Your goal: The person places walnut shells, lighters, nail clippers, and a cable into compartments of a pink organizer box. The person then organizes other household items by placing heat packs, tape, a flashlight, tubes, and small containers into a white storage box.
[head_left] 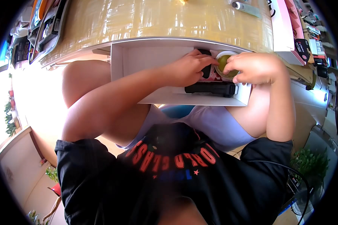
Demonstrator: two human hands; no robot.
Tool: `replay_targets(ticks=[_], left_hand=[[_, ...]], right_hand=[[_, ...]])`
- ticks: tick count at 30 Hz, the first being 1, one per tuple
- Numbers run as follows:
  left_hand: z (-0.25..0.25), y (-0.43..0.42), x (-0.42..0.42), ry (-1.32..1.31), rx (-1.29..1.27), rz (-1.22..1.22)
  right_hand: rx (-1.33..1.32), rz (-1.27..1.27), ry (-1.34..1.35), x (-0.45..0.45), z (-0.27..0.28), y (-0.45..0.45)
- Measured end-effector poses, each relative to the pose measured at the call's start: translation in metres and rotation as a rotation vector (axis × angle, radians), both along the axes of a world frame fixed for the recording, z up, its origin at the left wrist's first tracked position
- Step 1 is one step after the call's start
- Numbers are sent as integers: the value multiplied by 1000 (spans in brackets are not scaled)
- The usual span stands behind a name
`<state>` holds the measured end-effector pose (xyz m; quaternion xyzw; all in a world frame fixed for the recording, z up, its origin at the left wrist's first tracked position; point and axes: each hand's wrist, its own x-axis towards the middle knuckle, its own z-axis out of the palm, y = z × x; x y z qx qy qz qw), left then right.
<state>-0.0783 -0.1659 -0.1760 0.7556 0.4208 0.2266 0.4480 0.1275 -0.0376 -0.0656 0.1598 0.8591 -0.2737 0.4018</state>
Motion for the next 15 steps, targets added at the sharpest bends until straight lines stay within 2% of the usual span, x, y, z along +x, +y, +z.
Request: replay_targets(ticks=[2, 8, 11, 15], left_hand=[[-4, 1, 1, 0, 28, 6], [-13, 5, 15, -123, 58, 104], [-17, 3, 21, -161, 61, 152], [-3, -1, 20, -258, -20, 232]], right_hand=[[-60, -201, -232, -21, 26, -7], [-86, -319, -380, -28, 24, -10], [-15, -336, -483, -36, 32, -13], [-95, -297, -365, -28, 26, -10]])
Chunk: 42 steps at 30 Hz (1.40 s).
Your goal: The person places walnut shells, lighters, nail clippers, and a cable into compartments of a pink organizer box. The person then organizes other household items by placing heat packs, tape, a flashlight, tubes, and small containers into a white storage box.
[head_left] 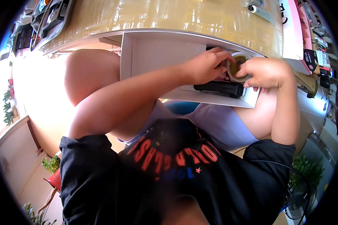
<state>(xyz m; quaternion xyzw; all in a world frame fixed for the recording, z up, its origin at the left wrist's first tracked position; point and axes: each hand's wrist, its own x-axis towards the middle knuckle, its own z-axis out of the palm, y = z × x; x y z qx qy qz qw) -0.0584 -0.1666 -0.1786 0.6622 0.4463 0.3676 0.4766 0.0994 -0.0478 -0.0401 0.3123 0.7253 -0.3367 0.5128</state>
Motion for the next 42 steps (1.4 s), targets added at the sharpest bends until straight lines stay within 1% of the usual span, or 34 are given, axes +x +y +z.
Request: replay_targets(ticks=[3, 4, 6, 8, 10, 12, 14, 16, 19, 22, 23, 25, 26, 27, 28, 30, 31, 34, 37, 40, 42], left_hand=[[-1, -1, 3, -83, -13, 50], [-2, -1, 3, -111, -12, 66], [-4, 2, 2, -172, -125, 66], [-6, 3, 3, -215, -202, 74], [-7, 4, 4, -241, -243, 96], [-6, 4, 6, -206, -255, 115], [-4, 4, 7, -181, -260, 121], [-5, 5, 7, -162, -260, 120], [-8, 3, 7, -134, -225, 135], [-12, 2, 9, 31, -62, 172], [-17, 1, 10, 36, -2, 183], [-24, 2, 9, 45, 120, 205], [-24, 1, 8, 97, 97, 204], [-19, 1, 6, 150, 74, 203], [-16, 1, 4, 202, 52, 201], [-20, 3, -1, 334, 282, 181], [-23, 3, -3, 398, 397, 171], [-22, 1, -8, 467, 554, 53], [-23, 1, -9, 574, 661, -26], [-21, -1, -8, 600, 592, -48], [-18, -2, -8, 639, 623, -44]], right_hand=[[4, 4, -31, -2, 2, -5], [-9, 32, -1, -4, 5, -6], [-34, 84, 59, -7, 10, -7], [-84, 43, 195, 12, -7, 7], [-55, -241, 332, 22, 2, 11], [78, -361, 353, 22, 13, 20], [217, -436, 352, 31, 18, 25], [223, -430, 253, 34, 16, 33], [206, -421, 214, 29, 18, 23], [224, -346, 352, 33, 5, 15], [212, -305, 335, 31, -2, 15], [166, -220, 209, 16, 2, 12], [144, -176, 146, 8, 3, 10], [148, -34, 126, 5, -1, 9], [176, 14, 113, 3, -5, 6], [232, 111, 86, 1, -12, 1], [285, 80, 37, 0, -13, -2], [253, 92, 20, -10, 0, -2], [302, 32, -24, -9, 3, -4], [351, 7, -17, -8, 8, -3], [344, -17, 6, 2, -1, 0]])
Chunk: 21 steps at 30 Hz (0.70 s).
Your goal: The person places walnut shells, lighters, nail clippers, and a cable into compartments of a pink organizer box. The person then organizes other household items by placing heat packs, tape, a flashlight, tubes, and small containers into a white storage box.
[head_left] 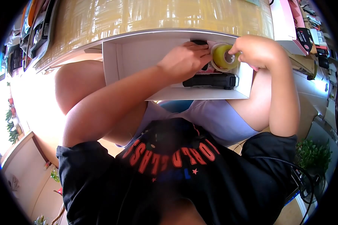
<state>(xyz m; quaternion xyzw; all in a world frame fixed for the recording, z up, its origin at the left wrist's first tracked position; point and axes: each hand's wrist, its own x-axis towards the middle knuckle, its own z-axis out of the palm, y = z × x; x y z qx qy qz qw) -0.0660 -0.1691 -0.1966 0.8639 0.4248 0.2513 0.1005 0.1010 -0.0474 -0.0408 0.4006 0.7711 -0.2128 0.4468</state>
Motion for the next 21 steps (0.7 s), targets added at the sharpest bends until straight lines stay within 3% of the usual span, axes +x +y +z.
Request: replay_targets(ticks=[7, 11, 14, 15, 18, 21], left_hand=[[1, -5, 5, 138, 42, 68], [10, -9, 6, 262, 24, 78], [8, -11, 9, 247, -12, 79], [9, -12, 9, 259, -56, 62], [10, -16, 13, 258, -61, 78], [15, -17, 10, 246, -85, 68]], right_hand=[[-137, 99, 162, 7, -6, 11], [-331, -122, 587, 8, 19, 26], [-210, -448, 890, 13, 33, 43], [-63, -475, 1054, 19, 21, 58], [761, -200, 1087, 33, -16, 96], [699, -166, 1053, 37, -29, 106]])
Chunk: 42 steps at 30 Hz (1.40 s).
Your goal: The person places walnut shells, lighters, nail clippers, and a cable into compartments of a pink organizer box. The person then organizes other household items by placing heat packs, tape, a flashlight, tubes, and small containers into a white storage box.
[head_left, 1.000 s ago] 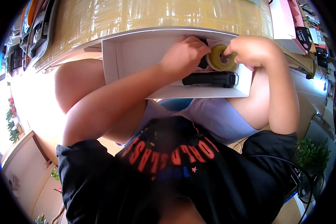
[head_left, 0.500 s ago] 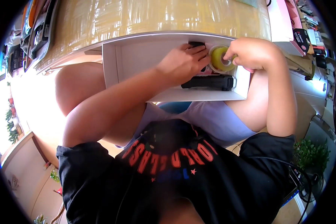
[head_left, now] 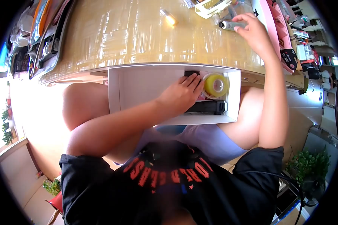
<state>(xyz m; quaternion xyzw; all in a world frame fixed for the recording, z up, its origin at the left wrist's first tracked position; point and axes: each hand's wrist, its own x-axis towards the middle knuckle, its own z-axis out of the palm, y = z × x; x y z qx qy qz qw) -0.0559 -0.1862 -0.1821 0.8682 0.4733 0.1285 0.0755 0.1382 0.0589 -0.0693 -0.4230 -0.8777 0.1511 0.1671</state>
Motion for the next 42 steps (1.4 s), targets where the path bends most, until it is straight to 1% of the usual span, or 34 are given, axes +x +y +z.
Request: replay_targets(ticks=[3, 6, 7, 9, 11, 12, 13, 14, 15, 17, 19, 23, 24, 27, 28, 31, 32, 35, 36, 39, 40, 42], left_hand=[[3, 1, -7, 40, 50, -51], [37, 19, -18, 65, -402, -90], [50, 26, -26, 191, -323, -148], [74, 32, -44, -45, -388, 107], [81, 34, -63, -525, -540, 276], [96, 33, -67, -609, -659, 364], [107, 31, -74, -624, -632, 363], [116, 32, -83, -699, -646, 331], [131, 31, -93, -886, -757, 344], [153, 33, -111, -951, -778, 264], [172, 32, -114, -877, -816, 242], [161, 34, -118, -728, -905, 325], [158, 31, -117, -767, -914, 306], [148, 29, -118, -486, -788, 292], [143, 24, -112, -506, -732, 325], [122, 15, -99, -363, -611, 320], [114, 12, -96, -440, -637, 327], [101, 12, -81, -323, -740, 398], [98, 14, -76, -380, -802, 443], [50, 8, -61, -609, -624, 506], [41, 8, -58, -636, -658, 563], [23, 6, -54, -747, -682, 628]], right_hand=[[16, 26, -55, -4, -8, -4], [45, 84, -177, -4, -8, -6], [51, 105, -204, -6, -3, -9], [35, 77, -230, -11, 13, -28], [-53, 111, -46, -23, 37, -66], [-312, 204, 93, -26, 45, -78], [-574, 296, 229, -28, 50, -88], [-722, 434, 324, -32, 46, -99], [-808, 554, 303, -38, 47, -106], [-916, 549, 201, -51, 36, -122], [-962, 514, 171, -64, 30, -130], [-1005, 471, 91, -72, 16, -132], [-994, 456, 85, -73, 12, -132], [-951, 425, 72, -74, 6, -131], [-932, 430, 68, -74, 7, -130], [-898, 413, 4, -72, 3, -128], [-890, 404, -23, -71, 0, -127], [-710, 375, -345, -61, 3, -120], [-693, 366, -423, -56, 1, -116], [-665, 332, -677, -47, 8, -107], [-727, 310, -631, -43, 6, -105], [-694, 330, -532, -32, 1, -107]])
